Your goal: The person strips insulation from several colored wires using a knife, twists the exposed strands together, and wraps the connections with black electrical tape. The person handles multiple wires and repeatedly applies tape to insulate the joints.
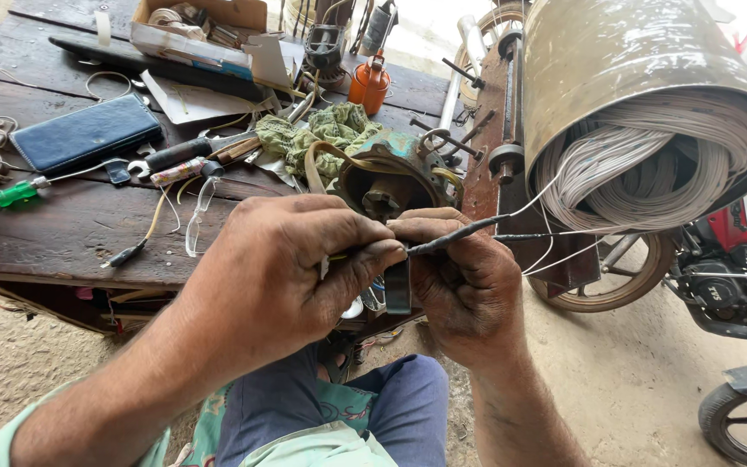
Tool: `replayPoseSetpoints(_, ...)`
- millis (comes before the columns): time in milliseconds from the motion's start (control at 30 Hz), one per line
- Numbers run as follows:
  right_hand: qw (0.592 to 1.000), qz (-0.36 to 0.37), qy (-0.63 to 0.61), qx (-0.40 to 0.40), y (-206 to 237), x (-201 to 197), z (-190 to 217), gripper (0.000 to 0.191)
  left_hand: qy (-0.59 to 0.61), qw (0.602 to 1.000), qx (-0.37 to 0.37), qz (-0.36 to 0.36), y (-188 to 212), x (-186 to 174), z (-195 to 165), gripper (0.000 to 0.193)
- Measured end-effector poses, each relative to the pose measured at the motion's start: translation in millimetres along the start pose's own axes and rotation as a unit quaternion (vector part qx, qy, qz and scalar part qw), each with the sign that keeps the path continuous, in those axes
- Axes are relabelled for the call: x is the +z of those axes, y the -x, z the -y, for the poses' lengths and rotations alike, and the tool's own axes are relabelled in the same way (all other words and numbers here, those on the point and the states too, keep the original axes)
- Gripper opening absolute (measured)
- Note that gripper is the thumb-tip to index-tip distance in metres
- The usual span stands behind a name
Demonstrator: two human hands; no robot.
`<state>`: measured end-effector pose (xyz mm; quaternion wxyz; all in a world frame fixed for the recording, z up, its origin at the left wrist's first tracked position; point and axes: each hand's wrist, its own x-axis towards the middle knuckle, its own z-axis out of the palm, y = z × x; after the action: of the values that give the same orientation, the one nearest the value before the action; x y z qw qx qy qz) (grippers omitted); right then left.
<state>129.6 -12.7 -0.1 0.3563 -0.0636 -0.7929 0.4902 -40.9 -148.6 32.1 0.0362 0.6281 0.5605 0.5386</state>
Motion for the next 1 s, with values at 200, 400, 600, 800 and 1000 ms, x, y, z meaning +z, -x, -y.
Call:
replayPoseSetpoints(200, 0.999, 0.003, 0.04, -0.021, -0.5, 0.8, 4.5, 0.022, -0.129, 0.99, 0.059, 0.017, 4.0, -0.8, -10.3, 0.022)
replayPoseSetpoints(400, 0.999, 0.003, -0.041, -0.004, 2.8, -0.1, 1.4, 0.021, -0.104, 0.994, 0.017, 0.036, -0.2, 4.1, -2.4, 0.02)
replayPoseSetpoints(600, 0.989, 0.018, -0.149, 0.015, 6.0, -8.6, -2.6, 0.026, -0.005, 0.999, -0.033, 0.042, -1.9, -1.7, -4.6, 0.016)
replayPoseSetpoints(800, 0.981, 0.019, -0.189, 0.048, 11.1, -4.0, 1.6, 0.056, -0.037, 0.998, -0.006, 0.047, 11.3, -7.2, -8.7, 0.025)
replayPoseSetpoints(1000, 0.941, 0.099, -0.322, 0.036, 3.6, -10.2, 14.7, 0.081, -0.104, 0.99, 0.094, 0.031, 20.9, -3.6, 5.5, 0.05)
